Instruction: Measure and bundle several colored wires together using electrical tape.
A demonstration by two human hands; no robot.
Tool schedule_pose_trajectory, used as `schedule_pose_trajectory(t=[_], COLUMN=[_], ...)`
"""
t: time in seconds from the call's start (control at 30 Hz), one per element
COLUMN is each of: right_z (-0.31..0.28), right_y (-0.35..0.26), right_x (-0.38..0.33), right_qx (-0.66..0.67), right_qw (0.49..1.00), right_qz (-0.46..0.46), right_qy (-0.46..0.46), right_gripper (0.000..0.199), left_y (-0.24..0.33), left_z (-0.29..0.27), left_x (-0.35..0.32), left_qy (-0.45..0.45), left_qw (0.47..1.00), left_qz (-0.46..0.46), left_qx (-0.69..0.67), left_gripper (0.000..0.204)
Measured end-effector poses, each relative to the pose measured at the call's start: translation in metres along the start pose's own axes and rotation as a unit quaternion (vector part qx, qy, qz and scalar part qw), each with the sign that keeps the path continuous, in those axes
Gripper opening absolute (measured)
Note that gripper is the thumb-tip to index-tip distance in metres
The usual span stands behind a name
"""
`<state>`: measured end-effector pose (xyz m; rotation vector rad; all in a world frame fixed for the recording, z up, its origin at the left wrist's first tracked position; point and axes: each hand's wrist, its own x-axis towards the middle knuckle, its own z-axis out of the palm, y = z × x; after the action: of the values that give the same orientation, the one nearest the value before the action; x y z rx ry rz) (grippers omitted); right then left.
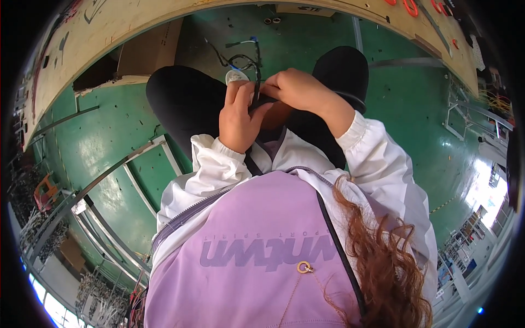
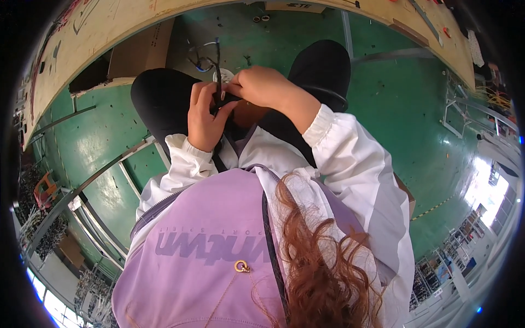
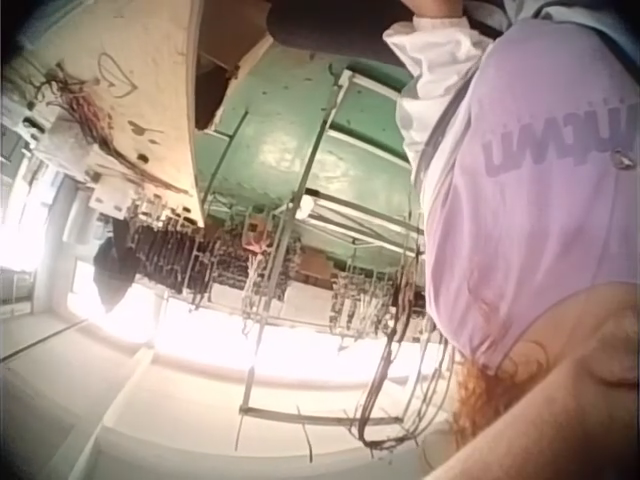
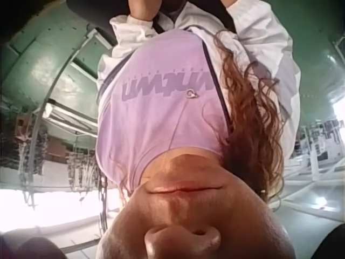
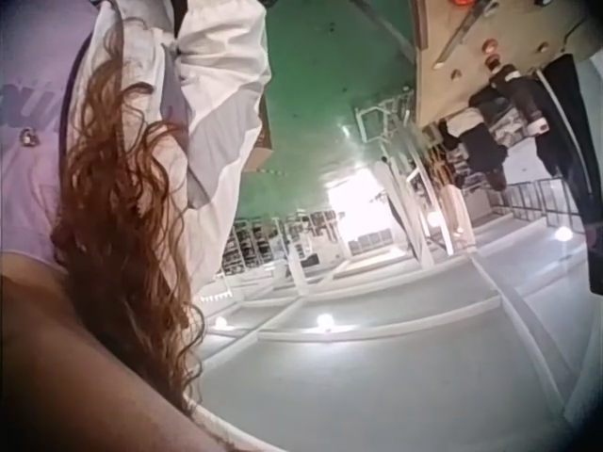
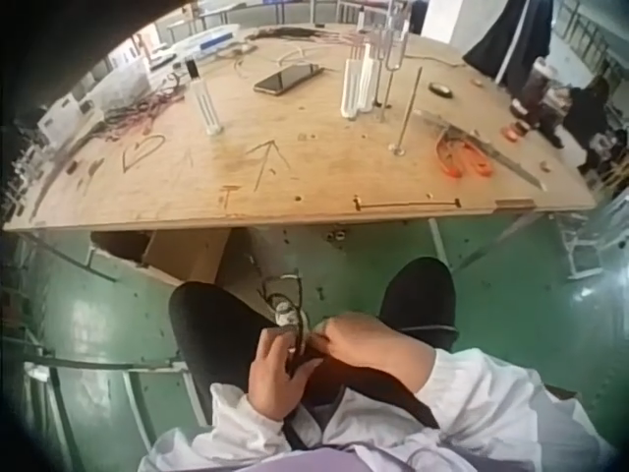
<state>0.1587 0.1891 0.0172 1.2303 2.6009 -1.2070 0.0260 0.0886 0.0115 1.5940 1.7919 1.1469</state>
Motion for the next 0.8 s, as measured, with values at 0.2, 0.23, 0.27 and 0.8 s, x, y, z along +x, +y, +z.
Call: schedule_pose_trajectory(t=[0.2, 0.23, 0.27, 0.8], right_z=[0.012, 0.018, 0.031, 0.082], right_y=[-0.002, -0.001, 0.0, -0.022], right_x=[-0.018, -0.032, -0.049, -0.027], right_qx=[0.008, 0.099, 0.19, 0.275], right_qw=[0.94, 0.932, 0.914, 0.932], right_qz=[-0.176, -0.167, -0.153, -0.232], right_qy=[0.29, 0.307, 0.322, 0.037], right_gripper=[0.009, 0.008, 0.007, 0.006], left_y=[-0.014, -0.02, -0.029, -0.103], left_z=[0.001, 0.001, 0.002, 0.053], left_x=[0.013, 0.015, 0.014, 0.027], left_qy=[-0.041, -0.038, -0.049, 0.0], left_qw=[0.999, 0.999, 0.998, 0.964], left_qz=[0.009, 0.01, -0.037, -0.253], left_qx=[-0.015, -0.014, -0.034, 0.079], left_gripper=[0.03, 0.03, 0.027, 0.032])
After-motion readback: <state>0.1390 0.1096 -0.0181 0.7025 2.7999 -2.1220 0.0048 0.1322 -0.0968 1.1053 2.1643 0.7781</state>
